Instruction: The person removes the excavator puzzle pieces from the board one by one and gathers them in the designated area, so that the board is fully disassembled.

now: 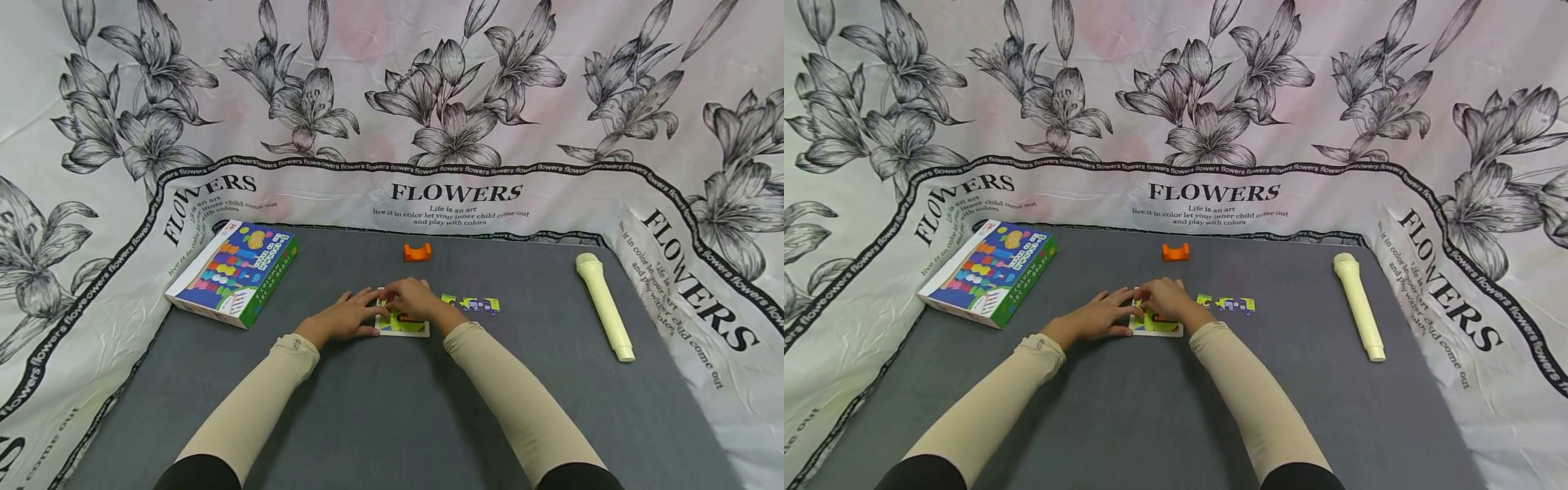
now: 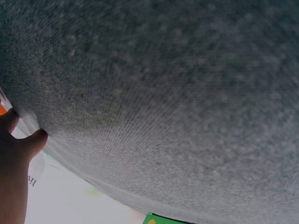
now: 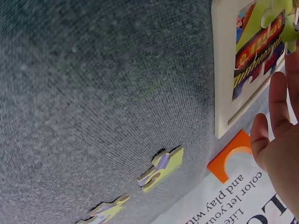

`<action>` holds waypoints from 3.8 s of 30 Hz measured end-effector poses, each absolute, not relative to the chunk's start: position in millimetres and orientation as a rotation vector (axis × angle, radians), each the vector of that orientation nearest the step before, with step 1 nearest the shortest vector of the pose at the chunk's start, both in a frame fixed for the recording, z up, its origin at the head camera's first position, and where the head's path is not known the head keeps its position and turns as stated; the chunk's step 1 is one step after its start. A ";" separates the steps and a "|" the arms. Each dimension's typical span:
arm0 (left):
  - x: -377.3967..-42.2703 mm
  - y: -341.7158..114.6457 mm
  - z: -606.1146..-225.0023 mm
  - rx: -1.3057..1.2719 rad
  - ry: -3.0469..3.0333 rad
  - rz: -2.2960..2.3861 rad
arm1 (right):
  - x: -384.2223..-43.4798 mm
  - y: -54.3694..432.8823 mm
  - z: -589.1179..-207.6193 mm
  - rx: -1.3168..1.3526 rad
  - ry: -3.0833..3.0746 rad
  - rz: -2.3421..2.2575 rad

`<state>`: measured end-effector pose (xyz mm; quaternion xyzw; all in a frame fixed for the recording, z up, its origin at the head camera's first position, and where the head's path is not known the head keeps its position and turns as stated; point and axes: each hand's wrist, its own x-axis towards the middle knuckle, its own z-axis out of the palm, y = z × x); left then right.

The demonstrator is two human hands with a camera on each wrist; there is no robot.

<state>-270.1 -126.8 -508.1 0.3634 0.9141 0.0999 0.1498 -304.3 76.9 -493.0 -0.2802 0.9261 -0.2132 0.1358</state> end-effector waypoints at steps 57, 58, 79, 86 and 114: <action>-272.6 -128.1 -491.8 0.944 2.568 0.240 | -291.3 167.4 -474.4 -0.674 2.715 -0.520; -272.3 -126.9 -492.1 0.948 2.566 0.238 | -289.9 168.3 -474.3 -0.672 2.718 -0.517; -269.7 -120.6 -492.2 0.957 2.543 0.216 | -292.3 153.9 -485.8 -0.690 2.808 -0.562; -267.8 -113.2 -495.1 0.961 2.523 0.180 | -292.2 122.4 -489.0 -0.755 2.792 -0.518; -268.9 -117.1 -490.3 0.950 2.510 0.157 | -296.3 93.7 -488.6 -0.843 2.788 -0.413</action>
